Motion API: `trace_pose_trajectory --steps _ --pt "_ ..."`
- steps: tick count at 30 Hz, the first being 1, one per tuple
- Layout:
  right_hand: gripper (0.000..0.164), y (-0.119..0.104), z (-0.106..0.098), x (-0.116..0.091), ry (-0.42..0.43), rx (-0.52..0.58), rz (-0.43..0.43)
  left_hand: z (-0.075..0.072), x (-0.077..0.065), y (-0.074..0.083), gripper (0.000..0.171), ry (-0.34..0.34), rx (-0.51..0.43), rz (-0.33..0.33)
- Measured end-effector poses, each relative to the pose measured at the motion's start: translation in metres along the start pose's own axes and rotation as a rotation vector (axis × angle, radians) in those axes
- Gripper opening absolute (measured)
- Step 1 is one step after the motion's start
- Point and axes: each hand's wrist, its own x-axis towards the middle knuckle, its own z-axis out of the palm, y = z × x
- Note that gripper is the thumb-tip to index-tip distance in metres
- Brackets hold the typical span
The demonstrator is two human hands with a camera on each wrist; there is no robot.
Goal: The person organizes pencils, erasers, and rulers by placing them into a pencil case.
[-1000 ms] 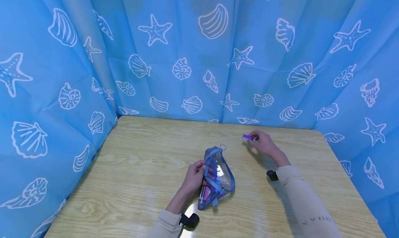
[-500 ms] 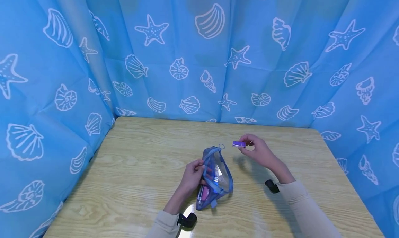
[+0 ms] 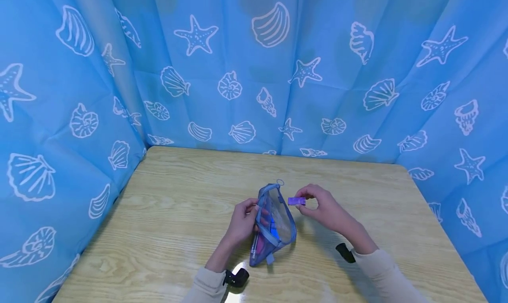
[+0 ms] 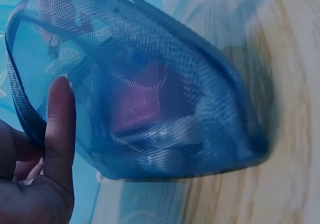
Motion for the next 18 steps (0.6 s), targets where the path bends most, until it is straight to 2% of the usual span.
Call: trace_pose_trajectory --steps 9,18 --pt "0.020 -0.023 0.012 0.000 -0.040 -0.104 -0.079 -0.004 -0.003 0.004 0.028 0.008 -0.030 -0.018" --pt "0.019 -0.037 0.024 0.003 -0.109 -0.167 -0.084 -0.007 -0.004 0.003 0.029 0.006 -0.017 -0.008"
